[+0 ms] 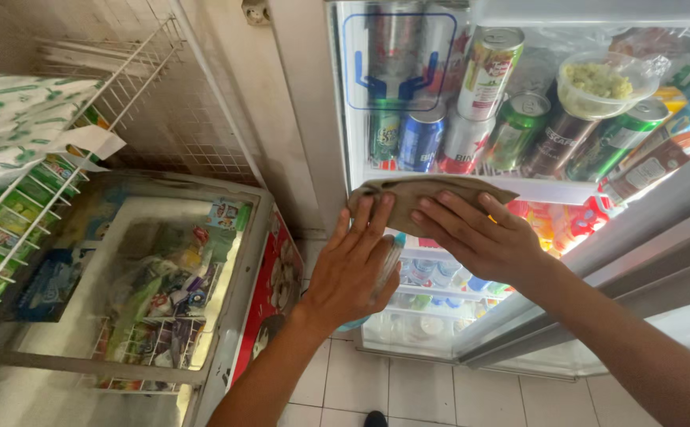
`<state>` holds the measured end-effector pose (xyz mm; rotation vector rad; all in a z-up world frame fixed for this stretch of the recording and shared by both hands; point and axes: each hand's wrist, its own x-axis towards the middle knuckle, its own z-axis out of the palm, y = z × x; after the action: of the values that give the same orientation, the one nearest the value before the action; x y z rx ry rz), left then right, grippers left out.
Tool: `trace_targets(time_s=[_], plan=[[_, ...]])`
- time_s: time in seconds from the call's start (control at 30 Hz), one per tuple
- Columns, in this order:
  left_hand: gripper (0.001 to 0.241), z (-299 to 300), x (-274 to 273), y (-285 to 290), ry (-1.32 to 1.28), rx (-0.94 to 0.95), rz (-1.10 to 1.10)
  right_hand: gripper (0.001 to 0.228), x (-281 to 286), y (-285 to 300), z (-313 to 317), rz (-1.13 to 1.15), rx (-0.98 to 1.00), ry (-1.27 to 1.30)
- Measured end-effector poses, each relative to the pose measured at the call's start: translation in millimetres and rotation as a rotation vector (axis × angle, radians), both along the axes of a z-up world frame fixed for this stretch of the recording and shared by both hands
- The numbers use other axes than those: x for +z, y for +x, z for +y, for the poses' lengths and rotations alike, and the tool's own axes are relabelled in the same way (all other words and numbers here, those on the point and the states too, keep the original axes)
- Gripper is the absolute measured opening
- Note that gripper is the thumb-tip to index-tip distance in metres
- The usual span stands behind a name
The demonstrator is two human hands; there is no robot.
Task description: The person wipes the glass door of a commercial refrigerator with a cloth while holding a spray bottle, then moves to wipe the metal edges of a snack display shelf. The person uses a cloth and spray bottle to clean surfaces in a convenience store.
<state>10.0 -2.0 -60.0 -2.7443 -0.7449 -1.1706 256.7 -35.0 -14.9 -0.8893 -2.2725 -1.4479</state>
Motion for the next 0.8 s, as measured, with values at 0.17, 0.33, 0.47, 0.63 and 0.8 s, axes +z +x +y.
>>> trace_targets(time_s=[0.17, 0.33, 0.47, 0.63, 0.8], plan=[[0.036, -5, 7, 16, 0.087, 0.009, 0.048, 0.047, -4, 16, -3, -0.023, -0.113, -0.035], [0.037, 7, 51, 8, 0.013, -0.04, 0.008, 0.046, 46, 11, 3, 0.006, -0.109, 0.046], [0.033, 5, 46, 15, 0.021, -0.008, 0.024, 0.046, 51, 14, -2, 0.025, -0.083, 0.026], [0.038, -10, -6, 60, -0.064, -0.063, 0.147, 0.05, 3, 42, -33, 0.05, -0.131, -0.155], [0.033, -21, 9, 103, 0.051, -0.199, -0.024, 0.051, 7, 78, -60, 0.09, -0.274, -0.081]])
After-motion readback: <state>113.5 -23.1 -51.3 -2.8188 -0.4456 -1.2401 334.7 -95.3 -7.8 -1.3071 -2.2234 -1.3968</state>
